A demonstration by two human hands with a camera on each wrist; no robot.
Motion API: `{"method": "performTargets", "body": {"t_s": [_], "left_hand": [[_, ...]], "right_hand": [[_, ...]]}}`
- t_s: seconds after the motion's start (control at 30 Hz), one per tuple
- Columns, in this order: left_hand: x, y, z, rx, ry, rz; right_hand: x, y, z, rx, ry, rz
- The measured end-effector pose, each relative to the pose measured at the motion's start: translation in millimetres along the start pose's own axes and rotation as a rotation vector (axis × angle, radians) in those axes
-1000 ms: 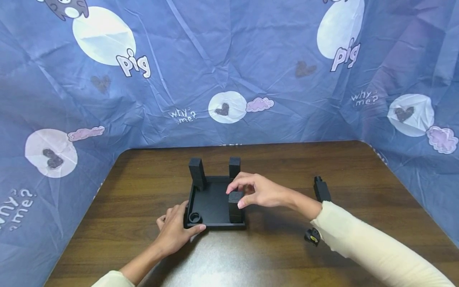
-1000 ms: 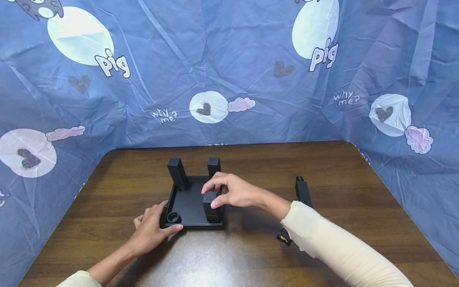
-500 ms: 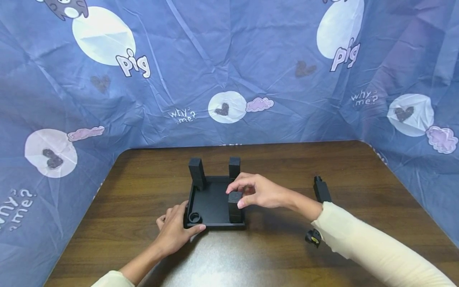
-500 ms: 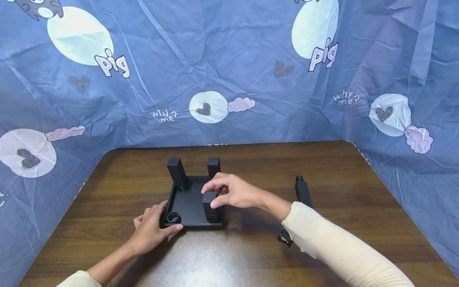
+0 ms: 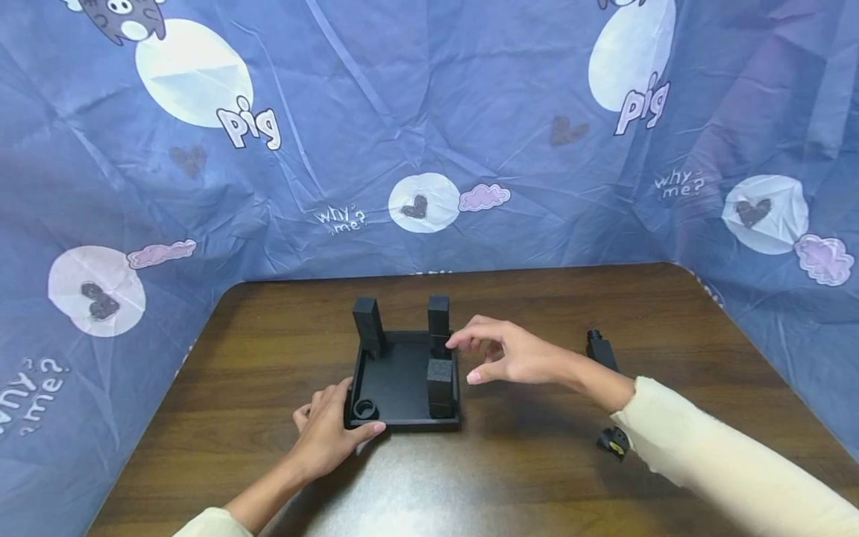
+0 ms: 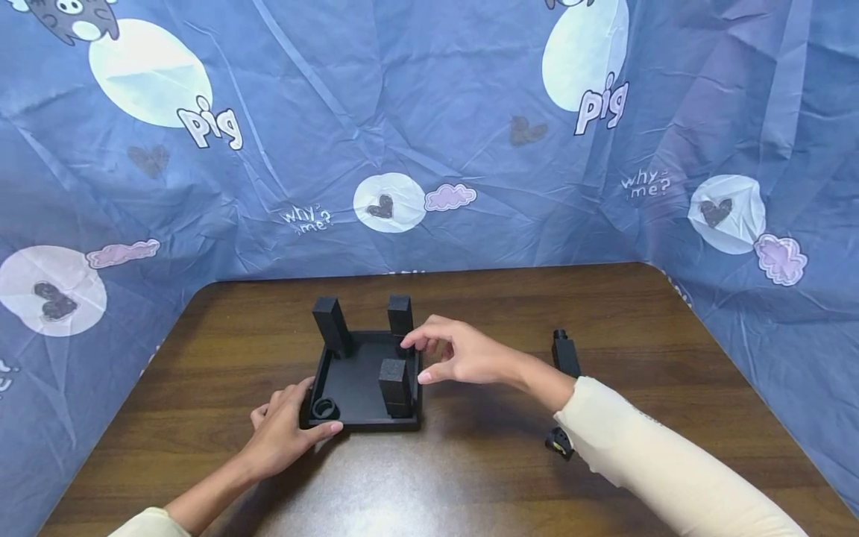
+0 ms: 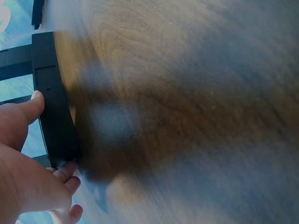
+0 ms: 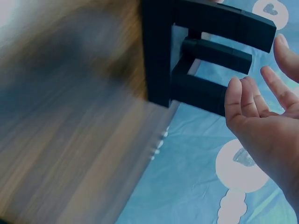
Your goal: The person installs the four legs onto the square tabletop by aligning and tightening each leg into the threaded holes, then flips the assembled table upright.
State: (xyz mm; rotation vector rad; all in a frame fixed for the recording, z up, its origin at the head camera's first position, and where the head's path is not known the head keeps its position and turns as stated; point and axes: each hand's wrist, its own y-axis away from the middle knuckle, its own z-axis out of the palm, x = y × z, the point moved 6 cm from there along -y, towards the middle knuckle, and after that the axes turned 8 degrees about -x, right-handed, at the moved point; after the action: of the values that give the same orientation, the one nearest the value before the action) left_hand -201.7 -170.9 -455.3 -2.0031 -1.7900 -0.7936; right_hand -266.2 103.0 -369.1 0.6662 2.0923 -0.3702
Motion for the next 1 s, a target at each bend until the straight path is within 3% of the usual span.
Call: {"method": "performTargets", "body": {"t_s": [0.5, 0.8, 1.0], "left_hand": [[0.4, 0.5, 0.2, -0.005, 0.001, 0.003], [-0.4, 0.4, 1.3, -0.007, 0.005, 0.004], [-0.1, 0.2, 0.4, -0.004, 0.000, 0.005]], "right_hand": [[30.0, 69.4, -25.8, 0.032, 0.127, 0.092], [48.6, 105.4, -47.7, 0.047, 0.362, 0.116], [56.8, 126.7, -59.6, 0.058, 0.407, 0.140]]}}
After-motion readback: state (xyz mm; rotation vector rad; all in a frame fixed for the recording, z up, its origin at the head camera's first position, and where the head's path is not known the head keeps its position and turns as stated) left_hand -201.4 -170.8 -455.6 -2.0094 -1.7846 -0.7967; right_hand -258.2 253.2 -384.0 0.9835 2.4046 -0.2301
